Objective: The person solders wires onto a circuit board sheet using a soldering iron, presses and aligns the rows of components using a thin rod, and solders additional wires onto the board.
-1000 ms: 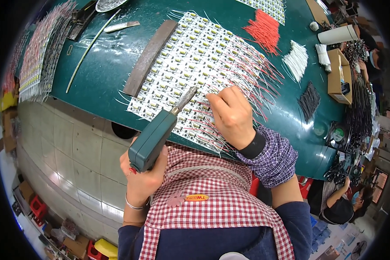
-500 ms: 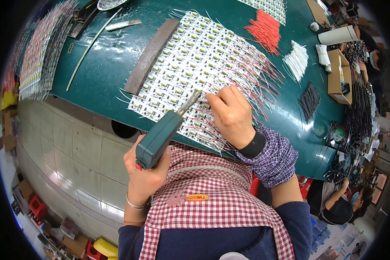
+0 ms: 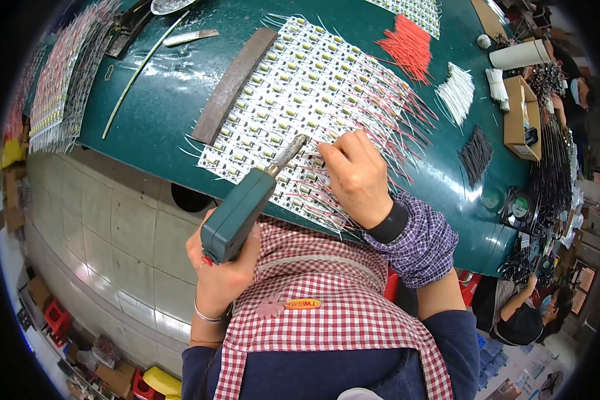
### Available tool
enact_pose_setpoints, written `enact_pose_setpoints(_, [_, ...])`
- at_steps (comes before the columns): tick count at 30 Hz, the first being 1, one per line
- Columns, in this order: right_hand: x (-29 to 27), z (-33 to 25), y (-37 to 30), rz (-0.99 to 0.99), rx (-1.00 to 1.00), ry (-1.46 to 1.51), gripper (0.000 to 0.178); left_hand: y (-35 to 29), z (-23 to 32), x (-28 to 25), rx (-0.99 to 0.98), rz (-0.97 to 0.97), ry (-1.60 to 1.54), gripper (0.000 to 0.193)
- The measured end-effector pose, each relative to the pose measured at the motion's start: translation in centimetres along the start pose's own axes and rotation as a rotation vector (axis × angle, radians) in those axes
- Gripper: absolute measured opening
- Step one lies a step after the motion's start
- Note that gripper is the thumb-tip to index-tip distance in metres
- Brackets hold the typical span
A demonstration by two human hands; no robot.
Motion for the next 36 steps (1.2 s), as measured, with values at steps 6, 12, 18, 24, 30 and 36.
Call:
enact_pose_setpoints(6, [0.1,0.0,-0.2,0.017,-0.006,0.006,0.024,-0.3,-0.1,0.2,0.007,-0.036,0.002,0.017])
enact_pose_setpoints(12, [-0.7,-0.8,-0.2,0.040,-0.007,0.014,0.023,-0.6,0.1,-0.4,0.007,-0.010,-0.007,0.018])
enact_pose_setpoints(18, [-0.3,-1.1,-0.5,0.020,0.000,0.033,0.022,-1.8,-1.3,-0.7,-0.134,0.026,-0.144,0.019])
enact_pose_setpoints(24, [-0.1,-1.3,-0.7,-0.002,-0.007,0.033,0.019,-2.0,-1.6,-0.6,-0.175,-0.015,-0.168,0.019])
enact_pose_setpoints(30, [0.0,-1.4,-0.6,-0.014,-0.008,0.025,0.018,-2.1,-1.2,-0.4,-0.097,-0.059,-0.040,0.017])
enact_pose_setpoints(36, [0.0,-1.5,-0.6,0.012,-0.024,0.020,0.017,-2.0,-1.2,-0.2,-0.158,-0.077,-0.052,0.015])
Point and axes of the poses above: each hand's wrist, its own y-axis towards the middle knuckle, its own x-axis out of the palm, z = x × y, the point moved 9 cm from there along y, towards the middle knuckle, and after that the axes turned 1 degree about -y, right-handed, at the moved point
